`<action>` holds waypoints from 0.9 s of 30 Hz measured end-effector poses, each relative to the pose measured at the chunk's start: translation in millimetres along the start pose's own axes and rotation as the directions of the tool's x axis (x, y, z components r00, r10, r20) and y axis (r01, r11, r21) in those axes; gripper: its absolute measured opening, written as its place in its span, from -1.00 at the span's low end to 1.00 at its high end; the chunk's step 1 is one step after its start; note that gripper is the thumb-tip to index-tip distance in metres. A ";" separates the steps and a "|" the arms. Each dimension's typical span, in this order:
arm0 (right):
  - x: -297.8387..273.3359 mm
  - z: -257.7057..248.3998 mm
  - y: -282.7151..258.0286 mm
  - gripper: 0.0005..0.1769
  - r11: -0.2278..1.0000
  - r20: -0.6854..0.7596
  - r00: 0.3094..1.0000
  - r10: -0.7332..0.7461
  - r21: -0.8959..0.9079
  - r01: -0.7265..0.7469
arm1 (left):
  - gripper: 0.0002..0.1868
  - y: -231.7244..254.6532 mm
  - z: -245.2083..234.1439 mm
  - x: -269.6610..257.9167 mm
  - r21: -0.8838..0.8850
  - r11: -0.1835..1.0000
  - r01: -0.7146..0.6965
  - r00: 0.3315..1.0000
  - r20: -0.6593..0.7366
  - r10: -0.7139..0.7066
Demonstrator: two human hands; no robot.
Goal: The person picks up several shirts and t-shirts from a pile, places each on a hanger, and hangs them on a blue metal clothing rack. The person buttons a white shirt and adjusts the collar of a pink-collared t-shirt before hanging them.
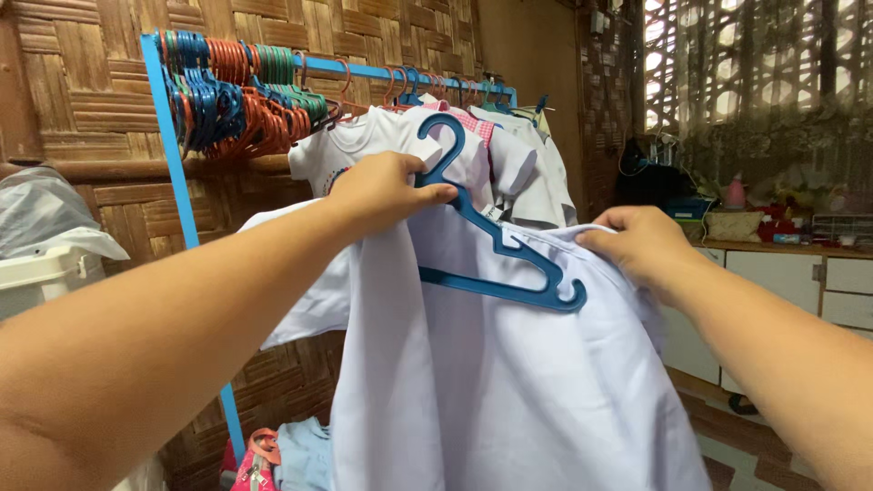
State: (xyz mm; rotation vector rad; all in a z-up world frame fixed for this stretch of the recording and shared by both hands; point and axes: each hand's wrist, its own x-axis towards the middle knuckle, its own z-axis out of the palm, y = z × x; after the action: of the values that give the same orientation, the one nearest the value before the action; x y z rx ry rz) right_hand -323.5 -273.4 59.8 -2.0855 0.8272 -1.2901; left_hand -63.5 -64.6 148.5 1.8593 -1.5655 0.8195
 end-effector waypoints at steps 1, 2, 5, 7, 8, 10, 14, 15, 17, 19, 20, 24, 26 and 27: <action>-0.5 -1.5 -7.0 -0.79 0.999 -0.019 1.000 -0.005 -0.045 0.005 | -0.26 6.0 0.2 -1.4 0.035 0.999 0.025 1.000 -0.006 -0.025; -0.6 -3.9 -14.8 -0.80 0.996 -0.038 0.999 -0.012 -0.090 0.008 | -0.30 12.8 1.3 -2.5 0.069 0.996 0.051 0.999 -0.012 -0.050; 2.2 -16.9 -40.0 -0.74 1.000 0.018 1.000 0.024 -0.016 -0.023 | -0.38 27.6 1.8 -7.4 0.146 0.988 0.042 0.998 -0.042 -0.036; 2.6 -28.6 -54.0 -0.71 0.990 0.093 0.991 0.095 0.092 -0.103 | -0.41 34.9 1.5 -8.3 0.168 0.986 0.022 0.997 -0.071 -0.010; 2.7 -34.8 -60.4 -0.69 0.979 0.133 0.983 0.126 0.142 -0.145 | -0.41 37.2 1.3 -8.0 0.168 0.986 0.018 0.996 -0.089 -0.003; 3.1 -46.9 -72.3 -0.70 0.974 0.156 0.975 0.159 0.140 -0.181 | -0.40 41.3 1.6 -4.9 0.110 0.994 0.027 0.993 -0.119 -0.014; 4.7 -64.6 -94.6 -0.63 0.939 0.337 0.940 0.057 0.301 -0.165 | -0.34 45.0 10.1 0.6 -0.121 0.992 0.021 0.994 -0.106 -0.034; 4.8 -66.3 -99.3 -0.63 0.942 0.331 0.943 0.024 0.308 -0.132 | -0.33 45.8 14.7 1.0 -0.179 0.984 0.007 0.995 -0.094 -0.024; 5.1 -64.6 -109.6 -0.62 0.944 0.318 0.947 -0.043 0.322 -0.065 | -0.30 51.0 28.6 1.9 -0.299 0.947 -0.118 0.988 -0.135 0.081; 4.8 -56.3 -117.5 -0.59 0.965 0.337 0.937 -0.090 0.263 -0.002 | -0.29 57.3 43.1 3.9 -0.375 0.913 -0.160 0.981 -0.163 0.105; 5.2 -53.1 -120.4 -0.58 0.972 0.347 0.931 -0.112 0.233 0.030 | -0.29 61.2 50.8 5.6 -0.394 0.909 -0.139 0.983 -0.165 0.079; 12.0 -56.4 -122.7 -0.41 0.982 0.438 0.888 -0.141 -0.054 0.183 | -0.31 63.3 67.7 11.6 -0.506 0.855 0.110 0.984 -0.068 -0.167; 17.9 -66.4 -116.0 -0.53 0.978 0.311 0.932 -0.184 -0.040 0.206 | -0.32 56.4 66.7 13.6 -0.518 0.841 0.156 0.967 -0.093 -0.236; 20.8 -76.0 -110.5 -0.58 0.957 0.288 0.933 -0.216 -0.128 0.261 | -0.33 51.9 65.6 13.7 -0.524 0.833 0.177 0.957 -0.106 -0.270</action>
State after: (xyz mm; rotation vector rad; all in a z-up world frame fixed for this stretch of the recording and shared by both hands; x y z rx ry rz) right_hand -361.7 -225.4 180.9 -2.4899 0.5888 -1.0463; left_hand -106.9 -130.8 118.0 1.4947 -1.2636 0.3930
